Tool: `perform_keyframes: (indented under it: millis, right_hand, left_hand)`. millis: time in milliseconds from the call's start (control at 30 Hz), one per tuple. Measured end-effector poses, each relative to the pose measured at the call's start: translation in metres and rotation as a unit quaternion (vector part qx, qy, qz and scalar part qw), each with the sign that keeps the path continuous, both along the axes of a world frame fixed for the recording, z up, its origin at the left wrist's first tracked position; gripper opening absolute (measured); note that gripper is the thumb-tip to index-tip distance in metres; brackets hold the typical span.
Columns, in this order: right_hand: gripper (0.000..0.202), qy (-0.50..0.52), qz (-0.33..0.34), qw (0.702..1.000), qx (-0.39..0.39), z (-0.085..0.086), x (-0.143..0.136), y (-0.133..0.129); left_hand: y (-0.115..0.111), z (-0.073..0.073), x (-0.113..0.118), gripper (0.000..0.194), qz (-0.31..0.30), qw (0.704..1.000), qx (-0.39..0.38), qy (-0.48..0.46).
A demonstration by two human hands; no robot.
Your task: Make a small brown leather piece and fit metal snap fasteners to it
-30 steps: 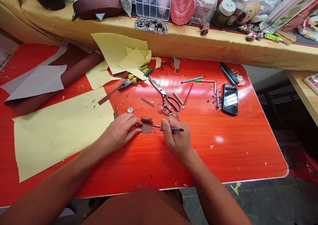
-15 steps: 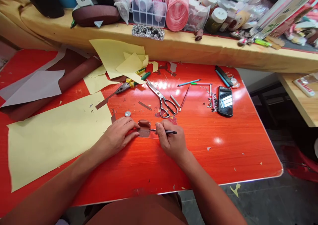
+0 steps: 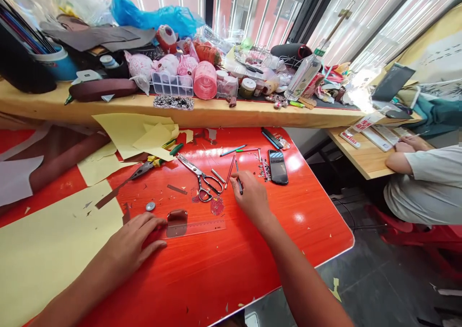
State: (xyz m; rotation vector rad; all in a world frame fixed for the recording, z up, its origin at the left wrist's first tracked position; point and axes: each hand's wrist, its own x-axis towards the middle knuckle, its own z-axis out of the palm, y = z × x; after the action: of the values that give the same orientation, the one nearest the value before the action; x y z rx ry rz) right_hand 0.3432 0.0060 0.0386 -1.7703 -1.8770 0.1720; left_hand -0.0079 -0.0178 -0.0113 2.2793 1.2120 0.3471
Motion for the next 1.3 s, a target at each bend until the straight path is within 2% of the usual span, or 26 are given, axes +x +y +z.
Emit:
perform_keyframes:
  millis: [133, 267, 600, 733, 933, 1000, 1067, 1167, 1300]
  right_hand:
    - [0.027, -0.069, -0.031, 0.996, -0.053, -0.013, 0.016, 0.007]
    - [0.031, -0.108, -0.04, 0.989, -0.09, -0.018, 0.017, 0.015]
    - [0.048, -0.11, -0.063, 0.98, -0.15, -0.025, 0.024, 0.039]
    - [0.045, -0.094, -0.071, 0.986, -0.114, -0.036, 0.024, 0.037]
    - [0.035, -0.057, -0.044, 0.997, -0.014, -0.053, 0.021, 0.017]
    - [0.034, -0.02, -0.038, 0.999, -0.001, -0.055, 0.019, 0.009]
    - [0.032, 0.026, -0.034, 0.999, 0.0, -0.055, 0.017, 0.002]
    - [0.034, 0.069, -0.026, 0.997, -0.006, -0.055, 0.016, -0.006]
    - [0.039, 0.105, -0.037, 0.994, -0.004, -0.057, 0.016, -0.008]
  left_hand:
    - [0.0, -0.001, 0.001, 0.017, 0.011, 1.0, -0.013, 0.015]
    - [0.001, 0.0, 0.002, 0.018, 0.016, 0.999, -0.039, 0.004]
    - [0.001, -0.004, 0.001, 0.022, 0.032, 0.998, -0.055, 0.016]
    - [0.002, 0.004, 0.004, 0.019, 0.026, 0.999, -0.044, 0.011]
    - [-0.001, 0.012, 0.004, 0.02, 0.019, 0.998, -0.052, 0.002]
    - [-0.002, 0.015, 0.003, 0.022, 0.022, 0.997, -0.073, -0.012]
    - [-0.002, 0.023, 0.0, 0.025, 0.031, 0.99, -0.129, -0.036]
    - [-0.002, 0.04, -0.009, 0.03, 0.06, 0.974, -0.199, -0.093]
    - [0.003, 0.058, -0.026, 0.035, 0.157, 0.968, -0.144, -0.133]
